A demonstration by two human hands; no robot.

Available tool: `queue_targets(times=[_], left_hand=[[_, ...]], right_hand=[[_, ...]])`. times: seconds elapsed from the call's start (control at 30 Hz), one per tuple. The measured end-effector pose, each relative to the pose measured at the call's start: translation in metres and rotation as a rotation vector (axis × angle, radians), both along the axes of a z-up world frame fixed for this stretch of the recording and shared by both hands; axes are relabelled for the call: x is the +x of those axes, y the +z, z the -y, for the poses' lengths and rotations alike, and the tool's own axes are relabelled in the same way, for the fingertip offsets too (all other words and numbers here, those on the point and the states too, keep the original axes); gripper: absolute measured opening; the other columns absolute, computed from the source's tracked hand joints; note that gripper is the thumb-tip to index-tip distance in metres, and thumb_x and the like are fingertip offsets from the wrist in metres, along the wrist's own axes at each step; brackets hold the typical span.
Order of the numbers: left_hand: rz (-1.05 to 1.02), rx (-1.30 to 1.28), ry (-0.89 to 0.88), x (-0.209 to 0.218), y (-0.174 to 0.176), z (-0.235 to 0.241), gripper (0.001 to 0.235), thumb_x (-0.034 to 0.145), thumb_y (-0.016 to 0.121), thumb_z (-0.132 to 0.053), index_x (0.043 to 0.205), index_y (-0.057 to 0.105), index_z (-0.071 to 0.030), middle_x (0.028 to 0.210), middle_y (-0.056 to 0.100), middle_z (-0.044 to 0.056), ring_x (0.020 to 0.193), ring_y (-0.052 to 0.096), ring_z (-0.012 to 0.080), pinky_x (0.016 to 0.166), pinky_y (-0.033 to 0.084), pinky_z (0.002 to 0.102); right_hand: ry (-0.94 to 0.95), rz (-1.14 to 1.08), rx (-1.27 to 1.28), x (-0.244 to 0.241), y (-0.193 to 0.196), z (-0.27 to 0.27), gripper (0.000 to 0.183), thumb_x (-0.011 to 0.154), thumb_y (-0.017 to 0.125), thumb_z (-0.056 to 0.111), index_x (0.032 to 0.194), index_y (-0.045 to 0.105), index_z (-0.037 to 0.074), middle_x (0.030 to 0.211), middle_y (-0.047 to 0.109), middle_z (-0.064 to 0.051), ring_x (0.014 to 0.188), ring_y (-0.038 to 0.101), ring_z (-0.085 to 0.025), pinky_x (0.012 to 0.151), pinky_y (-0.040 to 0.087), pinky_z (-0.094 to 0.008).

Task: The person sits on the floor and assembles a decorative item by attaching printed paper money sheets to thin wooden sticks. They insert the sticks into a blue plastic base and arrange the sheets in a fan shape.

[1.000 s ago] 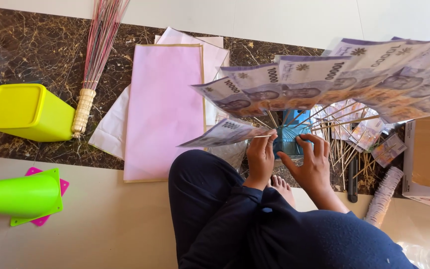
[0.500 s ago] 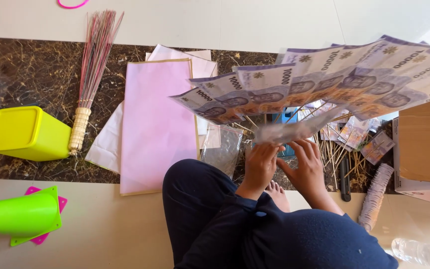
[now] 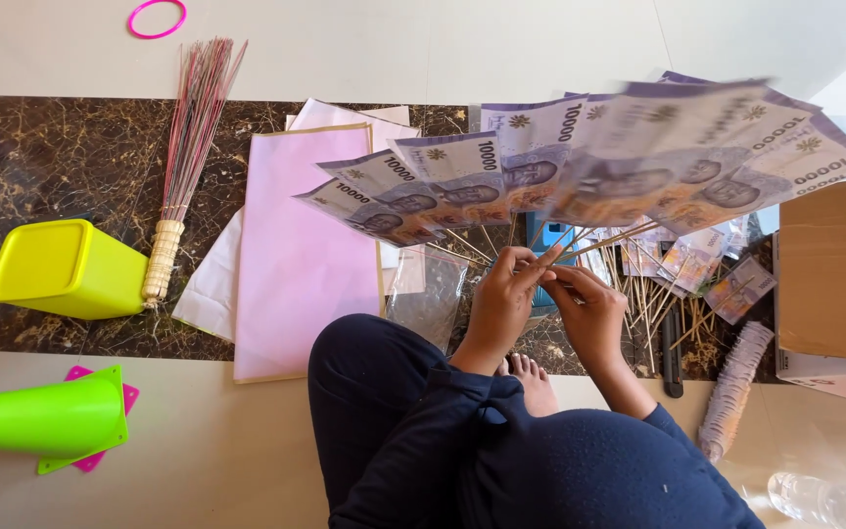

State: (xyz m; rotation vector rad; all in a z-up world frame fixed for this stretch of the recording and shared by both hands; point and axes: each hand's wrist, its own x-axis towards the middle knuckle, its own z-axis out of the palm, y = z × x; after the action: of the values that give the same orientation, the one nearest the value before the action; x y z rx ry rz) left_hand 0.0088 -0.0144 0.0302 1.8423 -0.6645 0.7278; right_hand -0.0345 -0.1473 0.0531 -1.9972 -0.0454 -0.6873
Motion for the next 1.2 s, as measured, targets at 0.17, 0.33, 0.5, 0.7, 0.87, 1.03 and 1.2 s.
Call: queue_targets(times=[0.17, 0.33, 0.5, 0.7, 0.87, 1.03, 1.2], left_hand=[[0.055, 0.030, 0.091, -0.009, -0.001, -0.006, 0.032, 0.098, 0.070, -0.019, 0.130, 0.070, -0.014, 0.104, 0.063, 0.006, 0.093, 0.070, 0.0248, 0.080, 0.058, 0.036], [0.127, 0.100, 0.192, -0.027, -0.019, -0.009, 0.028, 0.098, 0.072, -0.022, 0.120, 0.072, -0.004, 0.111, 0.066, 0.011, 0.111, 0.067, 0.0295, 0.094, 0.054, 0.040], [0.136, 0.192, 0.242, -0.032, -0.023, -0.010, 0.029, 0.097, 0.073, -0.025, 0.115, 0.073, -0.002, 0.118, 0.070, 0.013, 0.125, 0.063, 0.0306, 0.108, 0.047, 0.041], [0.142, 0.182, 0.249, -0.036, -0.019, -0.010, 0.026, 0.097, 0.073, -0.023, 0.112, 0.074, -0.002, 0.117, 0.071, 0.014, 0.126, 0.064, 0.0319, 0.108, 0.048, 0.042], [0.130, 0.184, 0.250, -0.035, -0.025, -0.009, 0.027, 0.097, 0.073, -0.024, 0.113, 0.074, -0.003, 0.119, 0.071, 0.013, 0.127, 0.063, 0.0313, 0.109, 0.047, 0.042], [0.107, 0.197, 0.259, -0.036, -0.024, -0.010, 0.026, 0.096, 0.074, -0.024, 0.112, 0.075, -0.004, 0.121, 0.072, 0.012, 0.129, 0.062, 0.0305, 0.111, 0.046, 0.042], [0.096, 0.212, 0.250, -0.036, -0.025, -0.010, 0.026, 0.098, 0.072, -0.025, 0.113, 0.074, -0.004, 0.122, 0.072, 0.011, 0.130, 0.062, 0.0303, 0.111, 0.046, 0.042]], right_hand=[[0.007, -0.010, 0.009, 0.009, 0.000, 0.001, 0.009, 0.091, 0.083, 0.003, 0.099, 0.081, 0.006, 0.091, 0.078, -0.012, 0.084, 0.077, -0.028, 0.071, 0.063, -0.036], [0.015, -0.001, 0.015, 0.017, -0.004, -0.002, 0.007, 0.092, 0.079, 0.000, 0.099, 0.080, 0.003, 0.091, 0.077, -0.015, 0.084, 0.076, -0.034, 0.071, 0.063, -0.041], [0.018, -0.015, -0.002, 0.017, -0.001, -0.005, 0.006, 0.095, 0.078, 0.002, 0.099, 0.079, 0.005, 0.091, 0.078, -0.014, 0.086, 0.075, -0.036, 0.070, 0.062, -0.041], [0.002, -0.001, -0.102, 0.015, 0.006, -0.009, 0.005, 0.095, 0.077, 0.002, 0.097, 0.079, 0.007, 0.088, 0.077, -0.014, 0.082, 0.075, -0.038, 0.069, 0.062, -0.044], [-0.004, 0.006, -0.114, 0.015, 0.002, -0.009, 0.003, 0.095, 0.079, 0.005, 0.096, 0.078, 0.008, 0.089, 0.078, -0.012, 0.082, 0.076, -0.035, 0.070, 0.062, -0.042], [-0.001, -0.006, -0.123, 0.016, 0.000, -0.009, 0.003, 0.096, 0.078, 0.006, 0.096, 0.077, 0.009, 0.089, 0.077, -0.012, 0.083, 0.076, -0.036, 0.071, 0.062, -0.044], [0.010, 0.044, -0.144, 0.015, 0.002, -0.009, 0.006, 0.094, 0.079, 0.004, 0.094, 0.077, 0.009, 0.086, 0.076, -0.012, 0.082, 0.075, -0.037, 0.069, 0.063, -0.044]])
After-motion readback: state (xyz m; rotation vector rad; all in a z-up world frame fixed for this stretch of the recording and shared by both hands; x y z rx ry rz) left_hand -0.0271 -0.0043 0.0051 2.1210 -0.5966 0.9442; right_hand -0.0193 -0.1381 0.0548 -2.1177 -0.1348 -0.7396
